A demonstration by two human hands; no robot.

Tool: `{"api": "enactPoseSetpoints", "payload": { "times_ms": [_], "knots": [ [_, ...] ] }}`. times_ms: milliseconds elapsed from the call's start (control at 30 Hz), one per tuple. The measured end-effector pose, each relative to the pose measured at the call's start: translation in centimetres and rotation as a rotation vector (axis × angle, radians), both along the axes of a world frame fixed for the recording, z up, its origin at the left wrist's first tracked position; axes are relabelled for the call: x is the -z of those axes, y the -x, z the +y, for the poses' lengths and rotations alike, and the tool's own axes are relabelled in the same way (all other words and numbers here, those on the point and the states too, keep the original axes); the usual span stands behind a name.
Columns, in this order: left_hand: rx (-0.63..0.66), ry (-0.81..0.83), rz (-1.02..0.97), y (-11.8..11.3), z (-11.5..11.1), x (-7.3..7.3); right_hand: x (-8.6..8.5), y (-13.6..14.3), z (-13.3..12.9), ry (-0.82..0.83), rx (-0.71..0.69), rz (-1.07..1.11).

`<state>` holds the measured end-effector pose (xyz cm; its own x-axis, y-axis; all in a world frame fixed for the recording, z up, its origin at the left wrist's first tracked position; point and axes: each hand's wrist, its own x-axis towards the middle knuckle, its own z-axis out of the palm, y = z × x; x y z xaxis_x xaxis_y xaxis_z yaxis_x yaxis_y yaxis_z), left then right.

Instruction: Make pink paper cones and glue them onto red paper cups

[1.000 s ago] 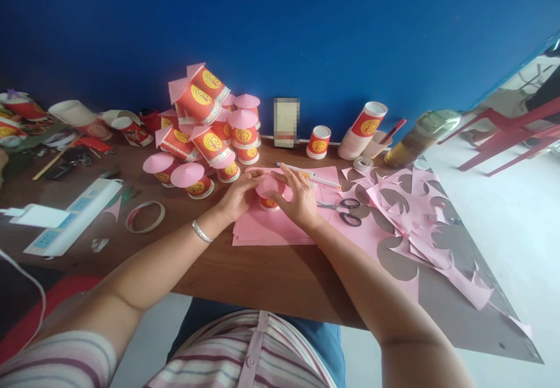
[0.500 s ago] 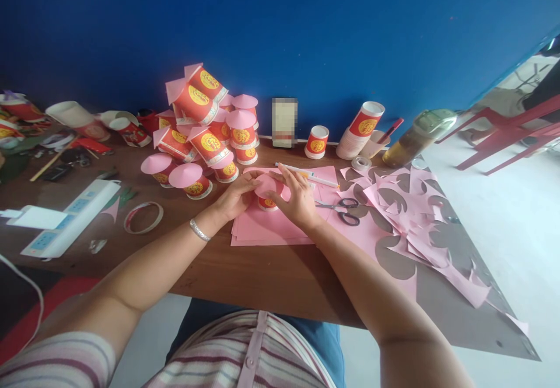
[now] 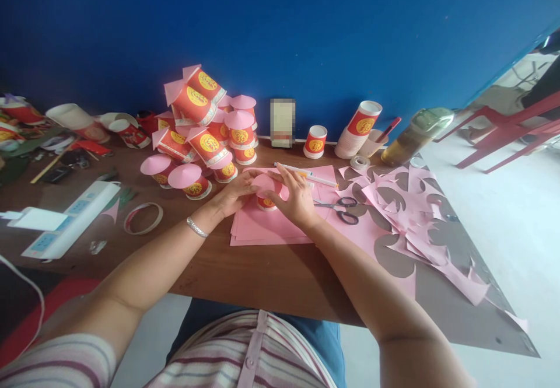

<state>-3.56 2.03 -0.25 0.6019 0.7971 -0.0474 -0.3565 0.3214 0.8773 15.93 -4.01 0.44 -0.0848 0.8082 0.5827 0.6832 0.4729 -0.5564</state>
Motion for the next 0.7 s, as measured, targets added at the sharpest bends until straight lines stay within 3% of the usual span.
{"api": "enactPoseSetpoints", "payload": {
  "times_ms": [333, 700],
  "knots": [
    [-0.03, -0.047, 0.082, -0.13, -0.52, -0.46, 0.02, 0.02, -0.05, -0.008, -0.005, 0.009],
    [-0.021, -0.013, 0.027, -0.08, -0.37, -0.4, 0.06, 0.05, -0.06, -0.016, -0.015, -0.012]
  ]
}}
